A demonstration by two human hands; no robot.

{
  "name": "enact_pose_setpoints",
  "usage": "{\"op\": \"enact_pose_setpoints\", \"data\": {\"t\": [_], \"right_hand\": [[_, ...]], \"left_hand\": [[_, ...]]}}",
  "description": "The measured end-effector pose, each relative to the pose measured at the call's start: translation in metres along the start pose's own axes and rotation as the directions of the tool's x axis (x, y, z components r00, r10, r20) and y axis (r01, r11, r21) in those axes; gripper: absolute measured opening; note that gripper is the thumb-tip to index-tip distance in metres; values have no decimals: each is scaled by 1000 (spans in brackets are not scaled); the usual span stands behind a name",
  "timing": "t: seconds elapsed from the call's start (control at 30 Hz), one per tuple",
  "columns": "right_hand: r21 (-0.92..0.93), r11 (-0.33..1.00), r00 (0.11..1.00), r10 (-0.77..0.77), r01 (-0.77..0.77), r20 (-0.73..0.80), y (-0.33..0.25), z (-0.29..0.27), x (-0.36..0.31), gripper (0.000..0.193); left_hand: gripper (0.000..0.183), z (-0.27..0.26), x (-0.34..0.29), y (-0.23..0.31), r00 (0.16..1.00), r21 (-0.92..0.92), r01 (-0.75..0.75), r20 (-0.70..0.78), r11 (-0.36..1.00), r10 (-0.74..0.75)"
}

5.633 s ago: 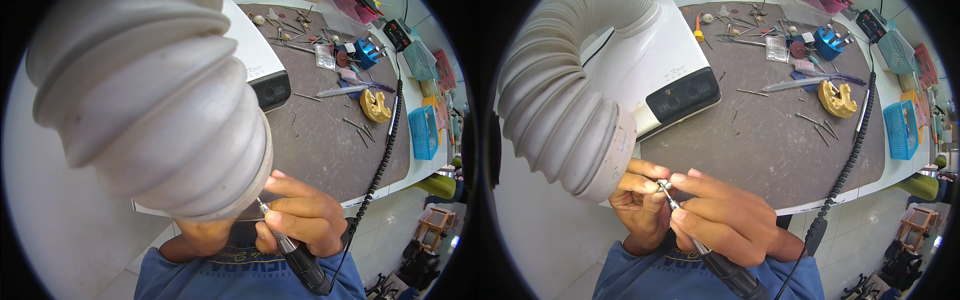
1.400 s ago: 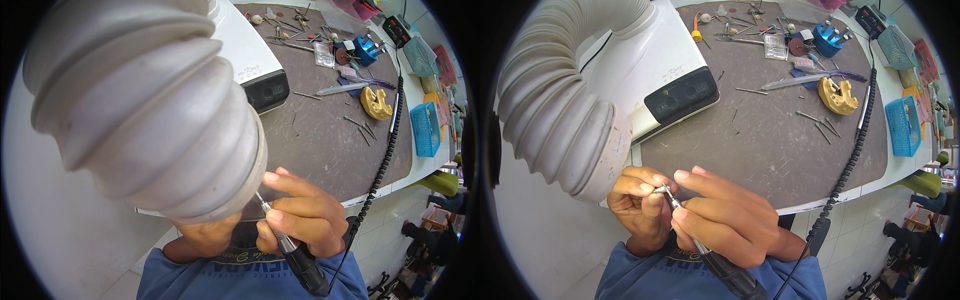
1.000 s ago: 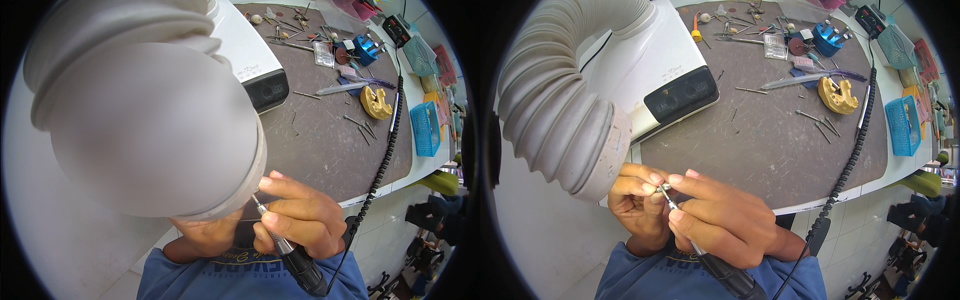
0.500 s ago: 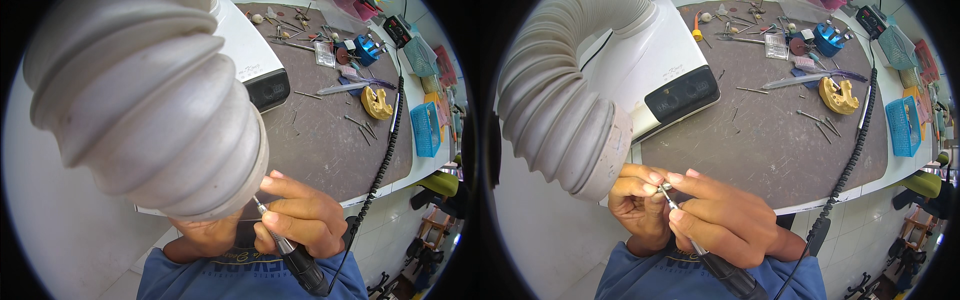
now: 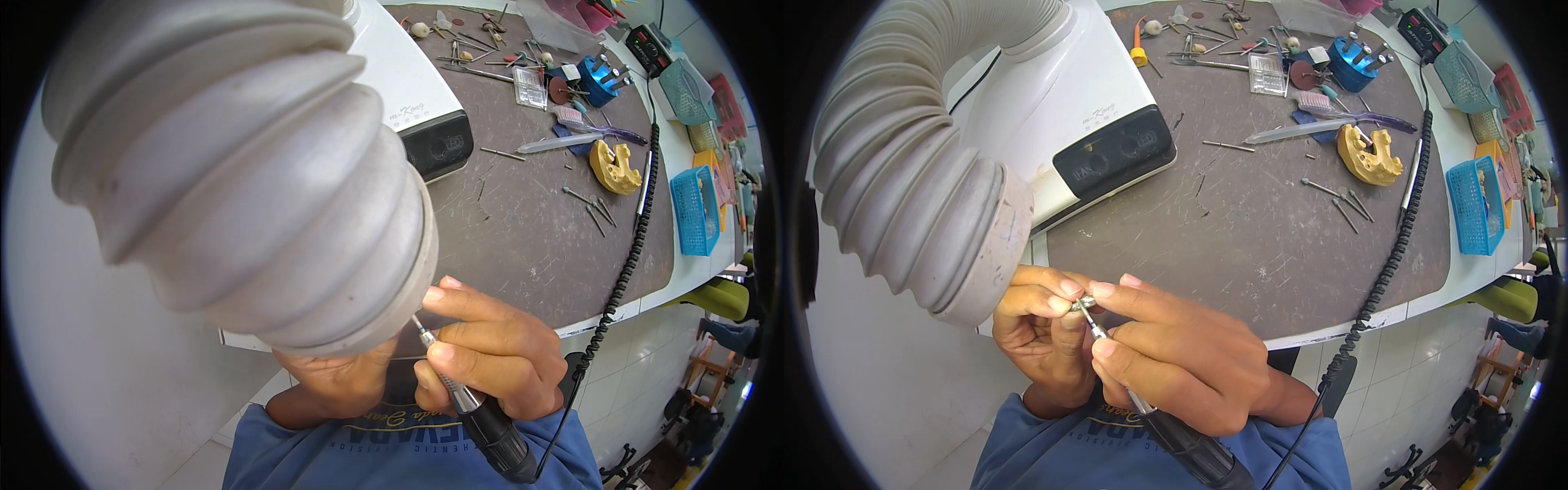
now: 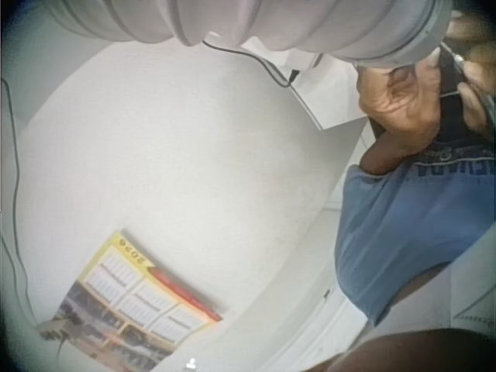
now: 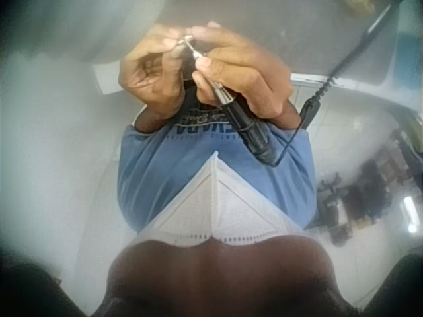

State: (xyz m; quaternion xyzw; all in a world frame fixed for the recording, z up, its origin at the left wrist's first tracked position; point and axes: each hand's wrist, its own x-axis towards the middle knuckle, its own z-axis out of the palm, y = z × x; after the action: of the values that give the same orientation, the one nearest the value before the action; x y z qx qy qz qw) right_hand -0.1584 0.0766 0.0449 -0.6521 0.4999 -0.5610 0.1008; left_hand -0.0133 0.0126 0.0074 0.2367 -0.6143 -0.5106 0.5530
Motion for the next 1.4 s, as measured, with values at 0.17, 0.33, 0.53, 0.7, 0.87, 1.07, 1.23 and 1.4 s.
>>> {"op": "enact_pose_setpoints", "data": {"t": [0.17,0.33,0.53,0.7,0.87,1.07,1.23,1.4], "right_hand": [[-7,1000,999,-26,26,-18,2,1,2,28],[8,996,994,-86,87,-64,5,5,0,24],[13,997,995,-69,70,-71,5,4,1,24],[17,997,995,-79,80,-57,5,2,2,25],[24,997,997,-67,68,-42,5,2,1,25],[40,998,998,-55,56,-44,4,2,1,27],[39,998,997,-57,58,-44,4,2,1,26],[39,997,997,-57,59,-46,4,1,2,25]], "left_hand": [[15,0,1,2,1000,15,27,4,1000,-27],[16,-1,1,0,1000,17,4,9,1000,-4],[17,1,1,1,1000,13,11,-3,1000,-11],[18,0,2,0,1000,21,2,11,1000,-3],[17,-1,1,-1,1000,19,-1,4,1000,1],[17,-1,1,1,1000,26,-8,11,1000,8],[17,-1,1,0,1000,25,-2,5,1000,2],[16,-1,1,0,1000,34,-20,17,999,19]]}}
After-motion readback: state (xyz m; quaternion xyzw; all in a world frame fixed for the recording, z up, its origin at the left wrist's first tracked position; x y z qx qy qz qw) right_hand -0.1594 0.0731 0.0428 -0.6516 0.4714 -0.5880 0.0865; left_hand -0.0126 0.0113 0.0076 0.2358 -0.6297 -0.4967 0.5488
